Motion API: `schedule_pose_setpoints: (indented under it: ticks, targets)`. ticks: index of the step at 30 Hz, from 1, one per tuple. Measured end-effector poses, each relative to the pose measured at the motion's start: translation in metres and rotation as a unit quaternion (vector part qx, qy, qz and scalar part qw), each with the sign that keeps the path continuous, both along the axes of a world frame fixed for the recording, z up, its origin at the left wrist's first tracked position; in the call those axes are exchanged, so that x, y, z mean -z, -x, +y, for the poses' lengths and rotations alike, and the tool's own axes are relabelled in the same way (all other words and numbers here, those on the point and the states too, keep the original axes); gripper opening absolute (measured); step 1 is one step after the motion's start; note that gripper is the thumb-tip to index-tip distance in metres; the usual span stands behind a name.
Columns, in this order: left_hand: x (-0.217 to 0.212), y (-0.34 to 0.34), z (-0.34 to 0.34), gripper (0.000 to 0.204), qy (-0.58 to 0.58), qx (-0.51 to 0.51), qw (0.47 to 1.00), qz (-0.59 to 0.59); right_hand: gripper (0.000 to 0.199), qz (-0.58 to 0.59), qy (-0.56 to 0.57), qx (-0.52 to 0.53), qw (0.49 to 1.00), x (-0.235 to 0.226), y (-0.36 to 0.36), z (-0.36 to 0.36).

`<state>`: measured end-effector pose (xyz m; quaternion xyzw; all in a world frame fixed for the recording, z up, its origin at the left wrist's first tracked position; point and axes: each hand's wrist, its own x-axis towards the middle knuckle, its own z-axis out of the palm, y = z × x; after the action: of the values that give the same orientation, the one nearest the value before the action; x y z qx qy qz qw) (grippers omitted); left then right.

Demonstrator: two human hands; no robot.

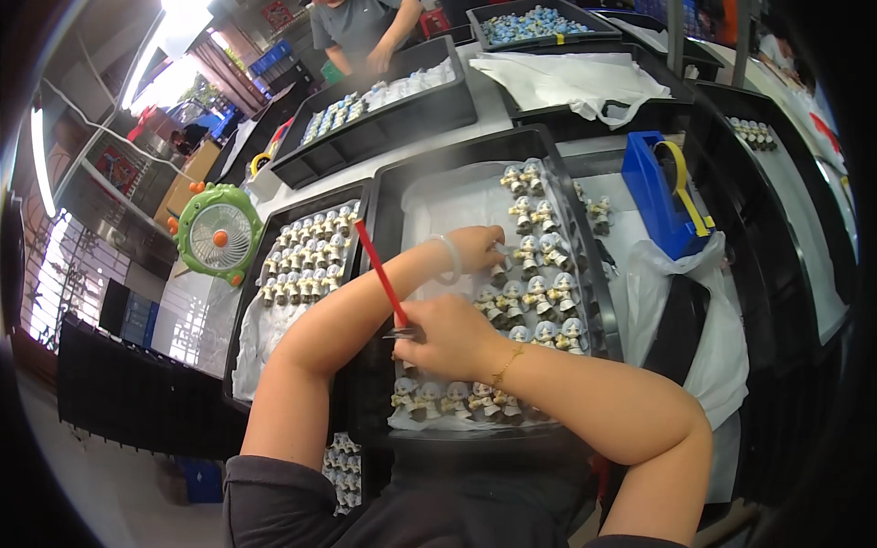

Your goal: The person paints small figurines using a red-handled brush. They pick up each figure from a tray, apply paint to specific details, and place the finished figure into a separate tray. The process is repeated for multiple figures throughout the clip.

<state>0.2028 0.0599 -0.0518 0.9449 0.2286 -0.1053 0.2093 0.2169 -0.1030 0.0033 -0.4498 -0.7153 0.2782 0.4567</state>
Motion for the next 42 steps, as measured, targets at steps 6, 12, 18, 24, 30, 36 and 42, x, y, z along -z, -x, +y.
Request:
schedule_pose_setpoints:
  ticks: [6, 12, 18, 24, 30, 36, 42]
  targets:
    - [-0.057, 0.076, -0.009, 0.031, 0.287, -0.163, 0.896, -0.298, 0.01, 0.049, 0.037, -0.024, 0.998, -0.005, 0.002, -0.003]
    - [-0.091, 0.175, -0.049, 0.05, 0.602, -0.24, 0.625, -0.435, 0.009, 0.087, 0.119, -0.026, 0.989, -0.014, -0.002, -0.007]
    - [-0.076, 0.211, -0.091, 0.077, 0.52, -0.165, 0.687, -0.481, 0.005, 0.068, 0.121, -0.015, 0.99, -0.015, 0.0, -0.002]
    - [-0.068, 0.216, -0.092, 0.076, 0.442, -0.037, 0.756, -0.481, 0.008, 0.038, 0.142, 0.015, 0.989, -0.013, 0.0, 0.0]
    - [-0.071, 0.216, -0.094, 0.076, 0.356, -0.013, 0.814, -0.459, 0.007, 0.042, 0.149, 0.011, 0.988, -0.014, 0.0, 0.001]
    - [-0.075, 0.214, -0.095, 0.068, 0.061, -0.051, 0.908, -0.411, 0.006, 0.047, 0.137, 0.001, 0.989, -0.019, 0.002, -0.003]
    - [-0.075, 0.213, -0.099, 0.065, -0.072, -0.111, 0.935, -0.33, 0.006, 0.045, 0.136, -0.005, 0.99, -0.022, 0.002, -0.003]
